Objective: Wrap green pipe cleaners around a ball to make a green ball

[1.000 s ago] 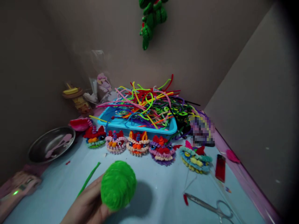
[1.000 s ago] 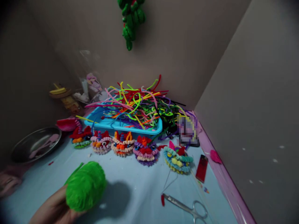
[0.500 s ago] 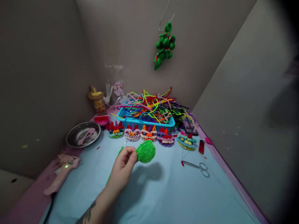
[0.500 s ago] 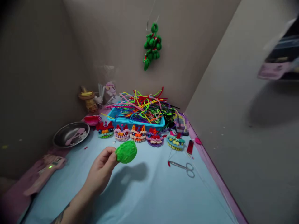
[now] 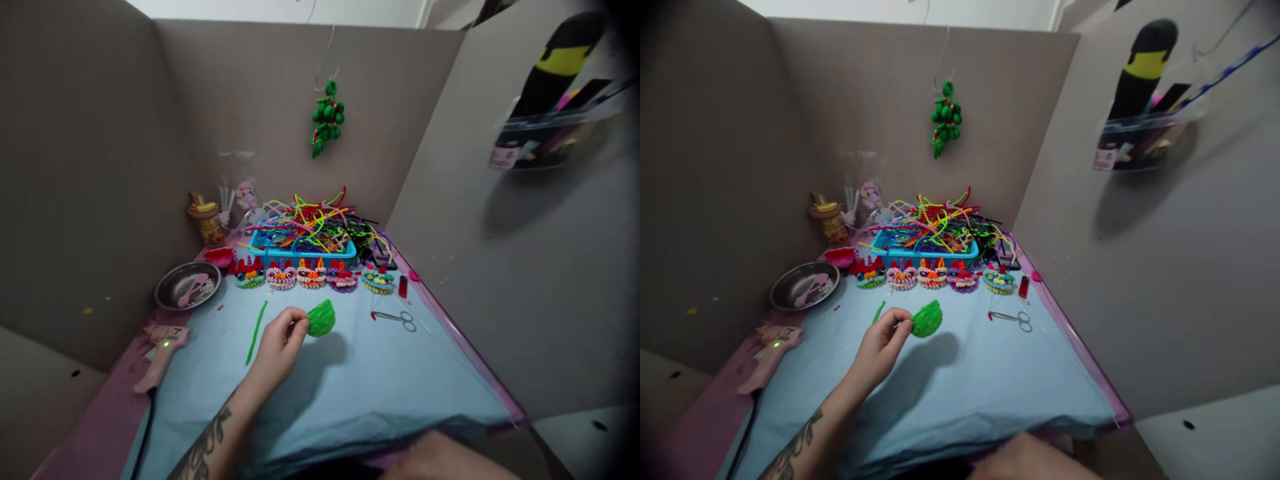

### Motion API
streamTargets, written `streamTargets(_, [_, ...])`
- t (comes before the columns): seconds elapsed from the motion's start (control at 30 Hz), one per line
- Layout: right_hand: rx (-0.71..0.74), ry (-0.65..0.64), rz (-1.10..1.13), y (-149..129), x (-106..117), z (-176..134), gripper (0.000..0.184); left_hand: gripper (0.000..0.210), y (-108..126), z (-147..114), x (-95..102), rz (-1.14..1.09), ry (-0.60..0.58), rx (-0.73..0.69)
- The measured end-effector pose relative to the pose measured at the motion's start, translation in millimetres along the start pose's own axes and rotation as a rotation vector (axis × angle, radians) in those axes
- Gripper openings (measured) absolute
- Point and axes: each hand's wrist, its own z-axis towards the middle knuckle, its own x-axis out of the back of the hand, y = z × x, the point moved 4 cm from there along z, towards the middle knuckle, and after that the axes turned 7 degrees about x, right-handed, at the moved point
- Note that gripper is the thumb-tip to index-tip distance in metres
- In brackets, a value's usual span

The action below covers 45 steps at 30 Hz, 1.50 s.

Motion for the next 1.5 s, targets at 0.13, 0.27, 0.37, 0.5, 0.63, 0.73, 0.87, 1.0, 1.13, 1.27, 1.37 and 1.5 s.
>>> streamTargets(0.13, [0.235, 0.302, 0.086, -26, 23, 53, 0.019, 0.018, 10, -3, -5.5, 0.091, -0.041, -0.033])
streamTargets(0.27, [0.469, 0.470, 0.039, -39, 27, 105, 0.023, 0.017, 18, -4, -10.5, 0.179, -0.104, -0.109])
streamTargets(0.37, [0.446, 0.394, 0.140, -33, 18, 124, 0.020, 0.017, 22, -3, -13.8, 0.217, -0.151, -0.160])
streamTargets(0.5, [0.289, 0.323, 0.333, -23, 7, 129, 0.011, 0.016, 19, -2, -16.1, 0.175, -0.194, -0.115])
streamTargets(0.63, [0.145, 0.322, 0.555, -17, -3, 131, 0.008, 0.027, 7, -2, -12.0, -0.048, -0.189, 0.013])
streamTargets(0.73, [0.101, 0.334, 0.675, -13, -11, 134, 0.007, 0.028, -2, -2, -10.7, -0.082, -0.237, 0.079])
streamTargets(0.87, [0.068, 0.344, 0.740, -7, -19, 133, 0.008, 0.022, -7, -2, -12.5, -0.023, -0.285, 0.123])
streamTargets(1.0, [0.078, 0.306, 0.777, -4, -22, 128, 0.007, 0.019, -3, -2, -17.1, -0.041, -0.299, 0.130])
streamTargets(1.13, [0.036, 0.285, 0.980, 1, -27, 124, 0.012, 0.018, 2, -5, -21.9, -0.027, -0.323, 0.128])
streamTargets(1.27, [-0.004, 0.276, 1.108, 2, -32, 121, 0.018, 0.015, 3, -6, -25.6, 0.019, -0.343, 0.114])
streamTargets(1.37, [-0.040, 0.309, 1.098, 2, -34, 119, 0.019, 0.013, 1, -6, -27.8, 0.011, -0.334, 0.113])
streamTargets(1.5, [-0.074, 0.334, 1.175, 4, -38, 118, 0.021, 0.017, -2, -5, -29.1, -0.073, -0.313, 0.118])
